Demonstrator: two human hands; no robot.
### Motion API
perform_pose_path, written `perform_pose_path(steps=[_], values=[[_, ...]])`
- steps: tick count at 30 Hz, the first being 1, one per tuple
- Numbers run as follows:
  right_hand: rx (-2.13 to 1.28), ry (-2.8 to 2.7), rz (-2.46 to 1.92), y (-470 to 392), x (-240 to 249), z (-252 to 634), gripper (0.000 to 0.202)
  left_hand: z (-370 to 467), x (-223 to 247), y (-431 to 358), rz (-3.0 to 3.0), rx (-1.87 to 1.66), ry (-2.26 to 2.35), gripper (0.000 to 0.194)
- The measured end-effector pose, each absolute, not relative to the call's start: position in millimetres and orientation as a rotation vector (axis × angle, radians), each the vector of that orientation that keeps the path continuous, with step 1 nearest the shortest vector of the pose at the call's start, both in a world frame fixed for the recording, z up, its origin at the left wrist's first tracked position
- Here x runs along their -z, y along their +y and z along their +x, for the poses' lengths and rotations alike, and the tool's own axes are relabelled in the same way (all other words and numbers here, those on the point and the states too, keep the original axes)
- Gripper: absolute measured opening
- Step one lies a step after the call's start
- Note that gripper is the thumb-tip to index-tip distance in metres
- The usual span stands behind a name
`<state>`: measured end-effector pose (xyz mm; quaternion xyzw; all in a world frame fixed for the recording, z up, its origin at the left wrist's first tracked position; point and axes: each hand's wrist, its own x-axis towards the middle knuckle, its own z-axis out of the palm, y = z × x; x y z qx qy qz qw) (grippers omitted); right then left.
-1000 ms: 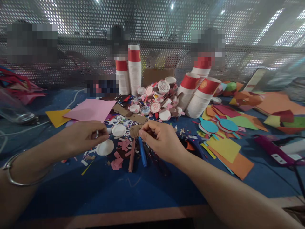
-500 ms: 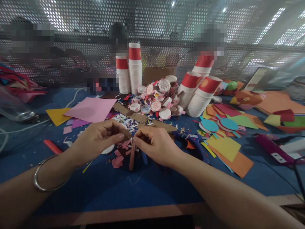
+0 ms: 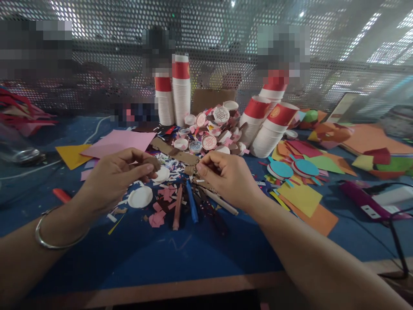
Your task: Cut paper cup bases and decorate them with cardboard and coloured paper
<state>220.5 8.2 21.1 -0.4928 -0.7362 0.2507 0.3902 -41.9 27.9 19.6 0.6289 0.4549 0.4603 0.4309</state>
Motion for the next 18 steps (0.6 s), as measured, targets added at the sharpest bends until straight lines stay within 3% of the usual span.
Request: perform_pose_path(steps=[9, 18], values=[[-0.498, -1.971, -1.288, 6, -36, 228, 0.021, -52, -35, 36, 1.282, -1.592, 1.101, 0.007], [-0.245, -1.9, -1.235, -4, -55, 232, 0.016, -62, -39, 40, 1.446, -1.455, 1.159, 0.01]])
